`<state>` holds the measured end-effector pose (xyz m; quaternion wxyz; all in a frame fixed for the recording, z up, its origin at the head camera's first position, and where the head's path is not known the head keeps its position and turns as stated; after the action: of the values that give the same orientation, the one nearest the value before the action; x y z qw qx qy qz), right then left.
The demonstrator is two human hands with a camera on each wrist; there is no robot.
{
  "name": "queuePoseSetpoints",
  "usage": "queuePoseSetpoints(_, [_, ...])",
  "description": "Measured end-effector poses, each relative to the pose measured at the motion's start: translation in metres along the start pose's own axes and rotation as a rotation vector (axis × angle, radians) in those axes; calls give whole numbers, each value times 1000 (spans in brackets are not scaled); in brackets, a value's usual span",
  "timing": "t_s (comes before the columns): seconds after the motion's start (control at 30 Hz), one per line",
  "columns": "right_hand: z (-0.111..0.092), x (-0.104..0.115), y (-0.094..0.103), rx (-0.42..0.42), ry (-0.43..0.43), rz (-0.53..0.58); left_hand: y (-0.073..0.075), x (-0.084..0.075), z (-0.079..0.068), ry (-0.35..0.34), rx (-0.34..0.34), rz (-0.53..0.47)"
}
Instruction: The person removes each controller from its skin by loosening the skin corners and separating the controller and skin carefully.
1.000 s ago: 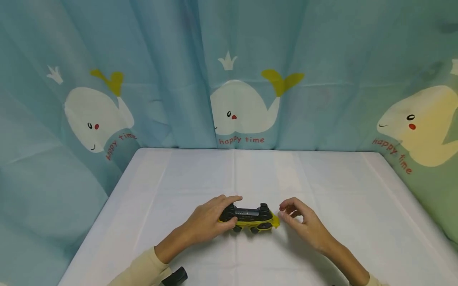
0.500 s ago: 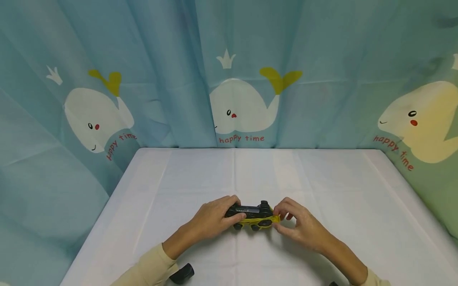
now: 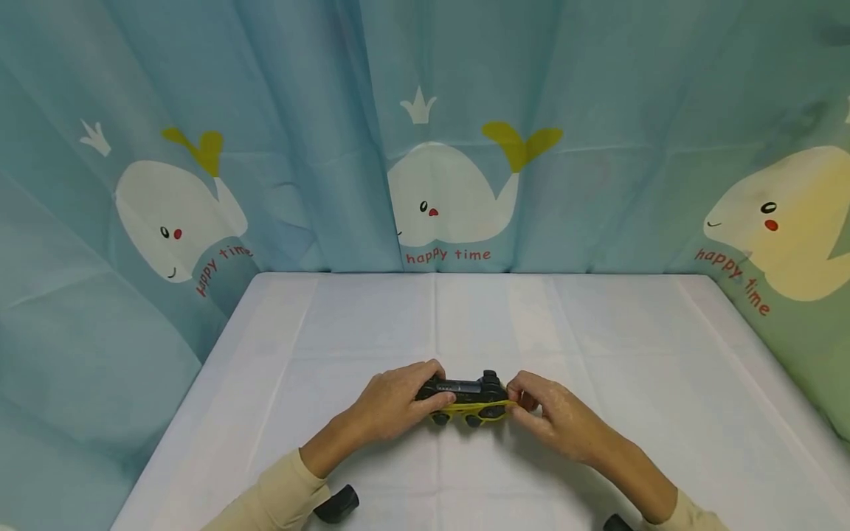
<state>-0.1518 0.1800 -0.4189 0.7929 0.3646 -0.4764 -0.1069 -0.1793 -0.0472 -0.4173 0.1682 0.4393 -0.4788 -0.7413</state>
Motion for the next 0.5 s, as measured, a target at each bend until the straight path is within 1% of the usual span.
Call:
queuePoseSetpoints(0.07, [0, 0, 3, 18, -12, 0, 1, 0, 2, -5, -10, 8])
queuePoseSetpoints(0.17, [1, 3, 7, 32, 8, -35, 1, 1, 5, -8, -22, 15])
queuePoseSetpoints(0.3, [0, 8, 10, 26, 85, -149, -1, 2, 9, -9, -18, 18])
queuePoseSetpoints(0.37, [-2, 8, 10, 23, 103, -202, -2, 2, 10, -10, -12, 20])
queuePoseSetpoints(0.47, [-9, 1, 8, 23, 115, -257, -3, 4, 12, -6, -4, 8])
queuePoseSetpoints(0.5, [-13, -4, 7, 39, 126, -280, -3, 5, 12, 3, -2, -1])
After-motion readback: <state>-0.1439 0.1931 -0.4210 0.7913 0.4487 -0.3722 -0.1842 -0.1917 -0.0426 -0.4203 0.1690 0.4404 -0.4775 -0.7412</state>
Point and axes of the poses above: each hand's wrist, its own z-axis towards the middle knuckle, its own y-axis out of the back of the hand, x = y × z, the point moved 6 cm from there along z, towards the middle knuckle, and after that the axes turned 4 degrees about -x, right-handed, at the moved point
